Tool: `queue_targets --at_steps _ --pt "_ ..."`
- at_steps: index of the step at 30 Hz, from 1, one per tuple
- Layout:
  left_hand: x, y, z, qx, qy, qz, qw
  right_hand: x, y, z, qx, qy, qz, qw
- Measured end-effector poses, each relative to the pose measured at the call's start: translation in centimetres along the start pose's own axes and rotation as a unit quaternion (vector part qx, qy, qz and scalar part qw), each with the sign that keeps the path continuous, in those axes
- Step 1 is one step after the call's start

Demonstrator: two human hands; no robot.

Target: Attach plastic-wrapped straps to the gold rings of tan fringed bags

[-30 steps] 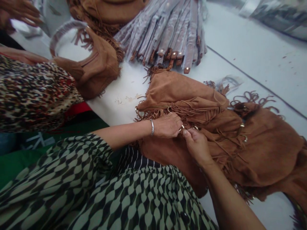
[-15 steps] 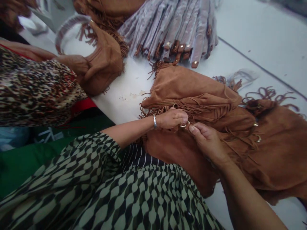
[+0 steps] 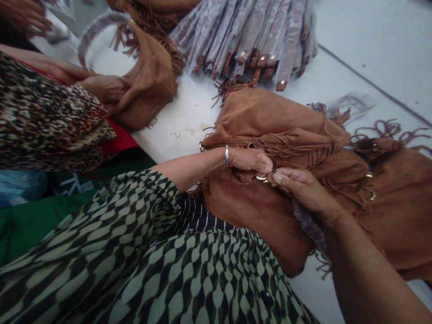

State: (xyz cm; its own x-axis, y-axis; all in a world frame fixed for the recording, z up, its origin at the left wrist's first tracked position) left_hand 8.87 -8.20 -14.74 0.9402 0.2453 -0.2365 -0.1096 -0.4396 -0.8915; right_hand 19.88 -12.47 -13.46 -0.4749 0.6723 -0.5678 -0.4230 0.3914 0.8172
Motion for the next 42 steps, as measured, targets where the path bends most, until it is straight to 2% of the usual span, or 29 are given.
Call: queue_targets --at_steps 3,6,9,11,16,22,24,27,30,33,36,38,42 --pt "-0.3 -1.0 0.5 0.077 -0.064 -0.019 0.995 0.3 -0.4 0.8 0.074 0.011 -0.053 0.996" --pt "-0.9 -2.3 0.3 0.226 -0.114 -0.082 0.964 0.3 -0.1 1.4 0.110 0.014 -0.072 0.991" --pt "-1.2 -2.6 -0.5 0.334 -0.099 -0.114 0.931 0.2 0.2 1.6 0.108 0.008 -0.085 0.990" --pt "-1.1 -2.4 -1.0 0.361 -0.073 -0.117 0.922 0.1 0.2 1.6 0.107 0.003 -0.092 0.990" --pt "-1.0 -1.4 -1.9 0.386 -0.054 -0.116 0.913 0.1 -0.1 1.2 0.107 0.015 -0.106 0.988" --pt "-1.3 -1.4 -2.3 0.393 -0.059 -0.082 0.914 0.9 -0.5 1.4 0.078 0.100 -0.112 0.986" --pt "-1.3 -1.9 -2.2 0.395 -0.055 -0.071 0.914 1.3 -0.2 2.0 0.074 0.107 -0.110 0.985" --pt "-1.3 -2.5 -1.8 0.402 -0.076 -0.039 0.911 1.6 0.5 2.6 0.086 0.087 -0.108 0.987" --pt "-1.4 -2.9 -1.2 0.412 -0.141 -0.012 0.900 1.5 1.1 2.7 0.103 0.033 -0.109 0.988" --pt "-1.4 -3.0 -0.9 0.413 -0.190 -0.014 0.890 0.9 1.7 2.3 0.100 -0.044 -0.104 0.989" --pt "-1.3 -2.8 -1.1 0.405 -0.198 -0.043 0.892 0.4 2.3 1.8 0.095 -0.096 -0.093 0.987" --pt "-1.4 -2.7 -1.3 0.393 -0.200 -0.071 0.894 0.5 2.2 1.4 0.105 -0.085 -0.107 0.985" --pt "-1.4 -2.2 -1.4 0.396 -0.214 -0.077 0.890 1.1 1.2 1.3 0.128 -0.005 -0.132 0.983"
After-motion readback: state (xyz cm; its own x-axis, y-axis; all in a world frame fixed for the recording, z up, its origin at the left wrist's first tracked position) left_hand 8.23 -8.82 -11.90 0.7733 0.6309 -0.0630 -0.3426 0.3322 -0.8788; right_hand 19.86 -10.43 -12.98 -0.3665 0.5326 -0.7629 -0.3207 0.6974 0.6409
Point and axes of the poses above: each hand's wrist, its own x-axis towards the middle knuckle, its own z-axis out of the back of the hand, y = z × x, the point moved 6 cm from there along x, towards the middle knuckle, and after that the axes turned 13 degrees about -x, right-handed, at the moved point
